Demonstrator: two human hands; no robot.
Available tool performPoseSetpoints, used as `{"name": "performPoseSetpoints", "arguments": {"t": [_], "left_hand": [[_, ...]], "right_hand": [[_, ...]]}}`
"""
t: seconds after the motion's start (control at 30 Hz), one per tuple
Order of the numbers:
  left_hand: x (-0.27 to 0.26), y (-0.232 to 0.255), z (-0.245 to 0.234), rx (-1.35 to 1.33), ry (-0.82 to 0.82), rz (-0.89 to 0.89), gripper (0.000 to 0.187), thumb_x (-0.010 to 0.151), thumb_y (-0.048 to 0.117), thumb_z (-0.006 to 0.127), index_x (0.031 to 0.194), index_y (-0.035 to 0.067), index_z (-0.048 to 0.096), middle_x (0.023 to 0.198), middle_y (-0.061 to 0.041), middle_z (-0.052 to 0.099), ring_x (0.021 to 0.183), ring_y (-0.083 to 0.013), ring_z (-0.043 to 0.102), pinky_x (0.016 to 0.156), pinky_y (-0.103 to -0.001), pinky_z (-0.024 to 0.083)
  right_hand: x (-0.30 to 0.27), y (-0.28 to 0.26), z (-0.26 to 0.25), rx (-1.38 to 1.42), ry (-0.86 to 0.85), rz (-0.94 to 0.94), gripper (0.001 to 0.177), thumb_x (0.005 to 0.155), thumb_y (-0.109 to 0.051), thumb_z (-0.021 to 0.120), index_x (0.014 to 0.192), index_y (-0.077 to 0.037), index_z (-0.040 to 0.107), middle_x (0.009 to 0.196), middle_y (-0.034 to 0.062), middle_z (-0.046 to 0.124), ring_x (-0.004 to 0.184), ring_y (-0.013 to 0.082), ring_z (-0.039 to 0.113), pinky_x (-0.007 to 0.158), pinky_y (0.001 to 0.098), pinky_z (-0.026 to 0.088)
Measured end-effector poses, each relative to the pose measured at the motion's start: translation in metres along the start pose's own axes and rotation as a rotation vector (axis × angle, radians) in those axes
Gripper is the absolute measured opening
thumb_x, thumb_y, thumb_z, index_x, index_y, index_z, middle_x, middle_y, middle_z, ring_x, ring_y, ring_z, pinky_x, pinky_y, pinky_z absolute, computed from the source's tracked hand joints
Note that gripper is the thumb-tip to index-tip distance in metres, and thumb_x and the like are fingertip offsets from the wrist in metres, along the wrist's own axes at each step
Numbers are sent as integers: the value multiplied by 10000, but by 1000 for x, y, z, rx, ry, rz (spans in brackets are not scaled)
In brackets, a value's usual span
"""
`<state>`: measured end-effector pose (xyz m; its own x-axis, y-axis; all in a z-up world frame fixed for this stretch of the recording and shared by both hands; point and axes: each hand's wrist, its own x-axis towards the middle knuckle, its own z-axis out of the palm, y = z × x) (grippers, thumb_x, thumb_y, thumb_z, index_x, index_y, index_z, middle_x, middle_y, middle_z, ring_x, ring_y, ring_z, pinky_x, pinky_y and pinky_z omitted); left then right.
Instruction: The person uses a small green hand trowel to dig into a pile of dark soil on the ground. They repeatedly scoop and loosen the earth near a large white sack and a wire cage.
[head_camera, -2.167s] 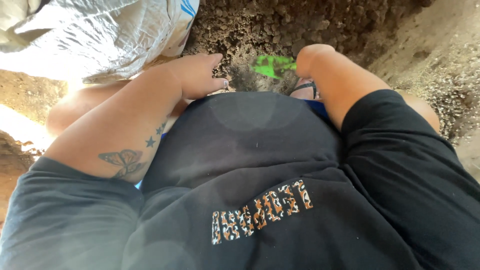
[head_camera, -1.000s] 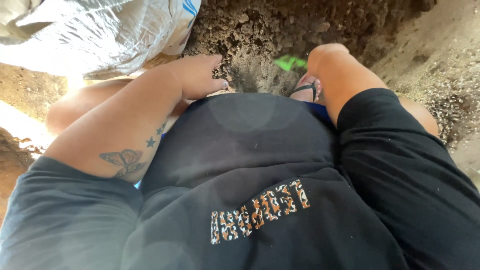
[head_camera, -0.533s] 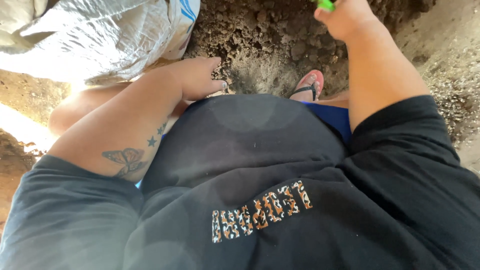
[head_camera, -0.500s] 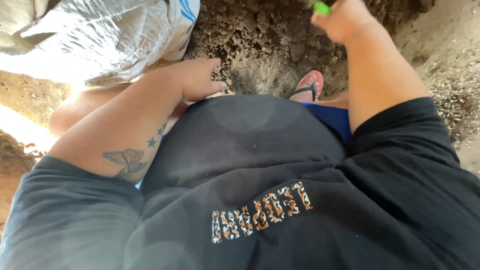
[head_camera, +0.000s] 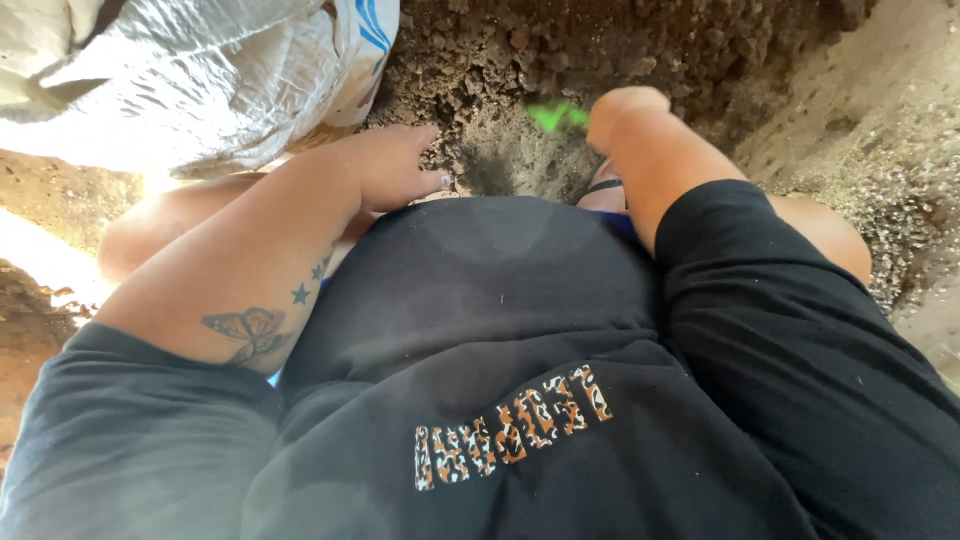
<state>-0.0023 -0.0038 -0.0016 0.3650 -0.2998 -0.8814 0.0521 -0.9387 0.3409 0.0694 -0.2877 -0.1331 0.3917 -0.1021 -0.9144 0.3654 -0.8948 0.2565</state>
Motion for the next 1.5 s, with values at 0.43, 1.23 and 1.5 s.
{"name": "performPoseSetpoints", "arguments": {"t": [0.43,1.23,1.5], "left_hand": [[2,-3,-2,-10,-8,12,770,1022,445,456,1660,145,147,1713,-76,226,1549,-294,282,1238,-451,275],[3,-6,0,-2,1,46,776,1030,449,451,1660,125,135,1709,-107,222,1549,-309,275,1242,-439,261],[-7,1,0,35,-1,47,784,1039,485,426,1662,124,116,1713,-107,207,1548,-301,278,1240,-440,275]], "right_hand": [[20,64,-22,1060,523,-4,416,1105,-527,566,1390,-223,586,746,19,563,592,185,536,507,430,387],[84,83,-15,454,546,53,668,1172,-612,485,1152,25,686,963,209,721,868,424,689,716,526,550],[-20,50,-15,212,88,3,734,1026,-593,538,1563,-97,479,1544,167,514,1343,405,550,1069,549,491]]}}
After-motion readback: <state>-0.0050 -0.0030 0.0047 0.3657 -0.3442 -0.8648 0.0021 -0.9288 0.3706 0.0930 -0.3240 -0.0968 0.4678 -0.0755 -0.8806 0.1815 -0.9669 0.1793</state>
